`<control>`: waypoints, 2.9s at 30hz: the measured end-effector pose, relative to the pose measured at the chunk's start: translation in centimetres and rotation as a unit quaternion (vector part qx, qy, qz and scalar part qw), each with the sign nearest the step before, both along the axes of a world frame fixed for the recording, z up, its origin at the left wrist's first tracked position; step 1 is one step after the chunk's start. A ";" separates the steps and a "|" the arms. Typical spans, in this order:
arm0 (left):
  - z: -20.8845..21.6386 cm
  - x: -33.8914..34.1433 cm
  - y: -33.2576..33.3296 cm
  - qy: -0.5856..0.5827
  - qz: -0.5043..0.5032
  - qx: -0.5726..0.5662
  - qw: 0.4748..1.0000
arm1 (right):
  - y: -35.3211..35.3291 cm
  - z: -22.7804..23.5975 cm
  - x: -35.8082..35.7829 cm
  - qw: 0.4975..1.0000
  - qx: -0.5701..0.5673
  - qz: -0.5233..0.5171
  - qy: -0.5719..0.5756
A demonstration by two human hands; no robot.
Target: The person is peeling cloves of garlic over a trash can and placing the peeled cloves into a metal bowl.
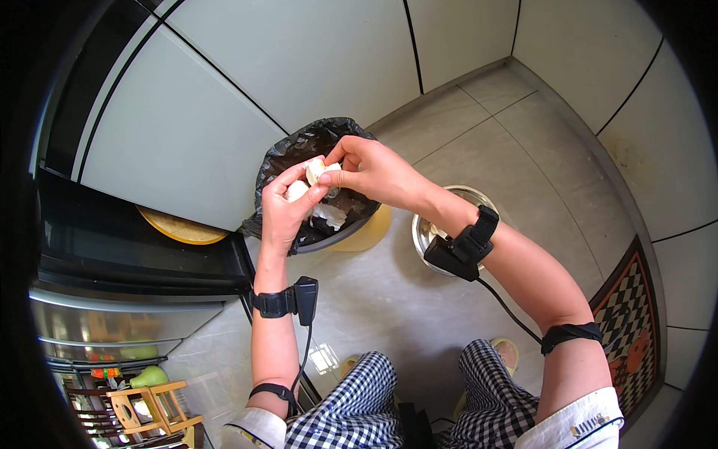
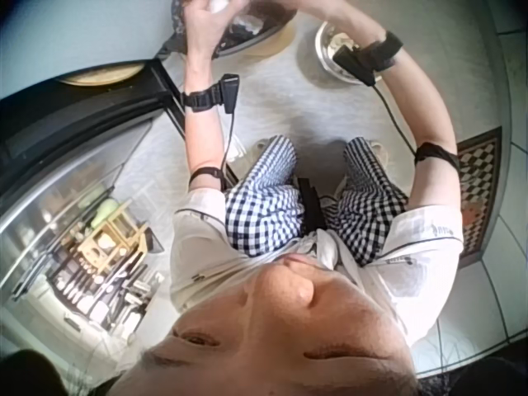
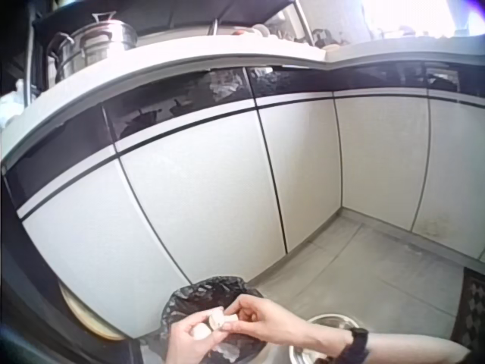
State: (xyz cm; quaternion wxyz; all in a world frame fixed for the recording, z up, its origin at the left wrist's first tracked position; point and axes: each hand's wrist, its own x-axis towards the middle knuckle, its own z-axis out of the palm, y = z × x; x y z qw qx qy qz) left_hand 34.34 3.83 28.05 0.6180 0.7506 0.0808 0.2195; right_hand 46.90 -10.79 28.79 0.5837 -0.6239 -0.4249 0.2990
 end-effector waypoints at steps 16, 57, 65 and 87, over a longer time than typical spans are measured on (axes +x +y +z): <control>0.0 -0.4 0.1 0.039 -0.009 0.008 0.999 | 1.1 -0.8 -1.5 0.998 0.027 -0.062 0.015; -0.6 0.8 -0.9 0.010 0.020 0.024 0.999 | -0.2 0.4 -1.1 0.995 -0.040 0.019 0.091; -0.6 1.0 -0.9 0.004 0.046 0.020 0.999 | 0.6 -1.1 -1.5 0.990 0.031 -0.021 0.139; 0.0 1.0 -1.5 0.033 0.036 0.109 0.993 | 0.1 -0.7 -0.5 0.991 -0.029 0.009 0.132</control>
